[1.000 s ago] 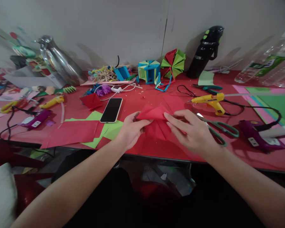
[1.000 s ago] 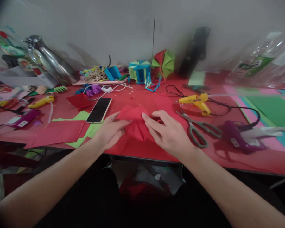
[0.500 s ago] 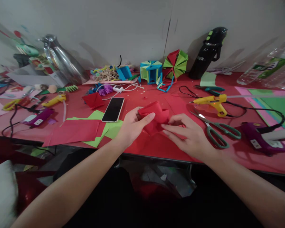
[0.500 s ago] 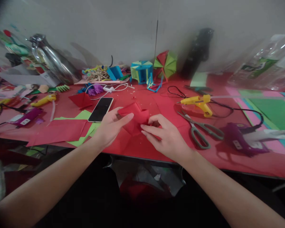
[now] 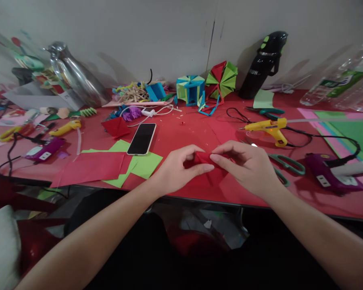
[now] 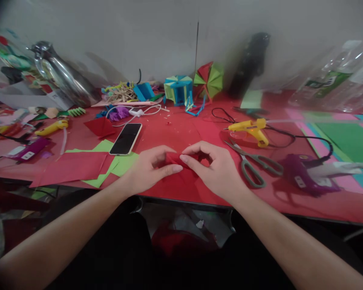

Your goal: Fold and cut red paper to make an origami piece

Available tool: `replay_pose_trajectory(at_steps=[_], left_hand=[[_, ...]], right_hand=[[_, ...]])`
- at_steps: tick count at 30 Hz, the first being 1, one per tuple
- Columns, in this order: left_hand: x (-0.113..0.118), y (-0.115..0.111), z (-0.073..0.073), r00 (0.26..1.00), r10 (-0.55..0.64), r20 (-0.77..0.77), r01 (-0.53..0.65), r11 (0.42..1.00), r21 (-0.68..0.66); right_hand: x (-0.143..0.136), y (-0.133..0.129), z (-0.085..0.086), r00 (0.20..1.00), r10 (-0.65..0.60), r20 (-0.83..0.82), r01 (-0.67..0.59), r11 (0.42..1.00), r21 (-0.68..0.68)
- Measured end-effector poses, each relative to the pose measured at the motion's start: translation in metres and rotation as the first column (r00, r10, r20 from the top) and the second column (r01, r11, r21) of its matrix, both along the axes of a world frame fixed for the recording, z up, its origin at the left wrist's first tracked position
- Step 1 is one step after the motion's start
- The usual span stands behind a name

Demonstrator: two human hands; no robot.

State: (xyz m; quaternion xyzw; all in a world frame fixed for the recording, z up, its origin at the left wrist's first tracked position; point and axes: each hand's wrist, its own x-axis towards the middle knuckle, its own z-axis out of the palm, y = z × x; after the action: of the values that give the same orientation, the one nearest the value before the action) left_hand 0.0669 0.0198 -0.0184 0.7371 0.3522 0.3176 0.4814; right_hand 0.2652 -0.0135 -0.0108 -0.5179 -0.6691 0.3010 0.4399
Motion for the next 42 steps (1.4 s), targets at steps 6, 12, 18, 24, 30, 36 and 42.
replay_pose_trajectory(at_steps=[6, 12, 18, 24, 30, 36, 42], left_hand=[[0.000, 0.000, -0.002, 0.997, 0.065, 0.049, -0.065, 0.998, -0.002], [0.002, -0.001, -0.005, 0.997, 0.067, 0.034, -0.067, 0.998, 0.004], [0.002, -0.001, -0.005, 0.996, 0.086, -0.017, -0.084, 0.994, 0.073], [0.003, -0.002, -0.003, 0.996, 0.084, -0.022, -0.082, 0.994, 0.073], [0.003, -0.003, -0.002, 0.995, 0.103, -0.006, -0.102, 0.990, 0.096], [0.000, 0.000, -0.002, 0.991, 0.126, 0.054, -0.132, 0.983, 0.129], [-0.009, 0.005, 0.000, 0.979, 0.206, -0.010, -0.199, 0.959, 0.201]], right_hand=[[0.002, 0.000, -0.002, 1.000, -0.017, -0.019, 0.017, 1.000, 0.015], [0.000, 0.000, -0.003, 1.000, 0.011, -0.019, -0.011, 1.000, 0.028], [-0.002, -0.001, -0.001, 0.999, 0.023, 0.047, -0.026, 0.997, 0.072], [-0.003, -0.001, -0.002, 0.998, 0.007, 0.060, -0.011, 0.998, 0.067], [-0.005, -0.003, -0.002, 0.999, -0.003, 0.054, 0.000, 0.998, 0.064], [0.000, 0.000, -0.003, 0.999, 0.005, -0.036, -0.008, 0.997, -0.077], [0.017, 0.006, -0.003, 0.991, 0.129, 0.032, -0.120, 0.972, -0.200]])
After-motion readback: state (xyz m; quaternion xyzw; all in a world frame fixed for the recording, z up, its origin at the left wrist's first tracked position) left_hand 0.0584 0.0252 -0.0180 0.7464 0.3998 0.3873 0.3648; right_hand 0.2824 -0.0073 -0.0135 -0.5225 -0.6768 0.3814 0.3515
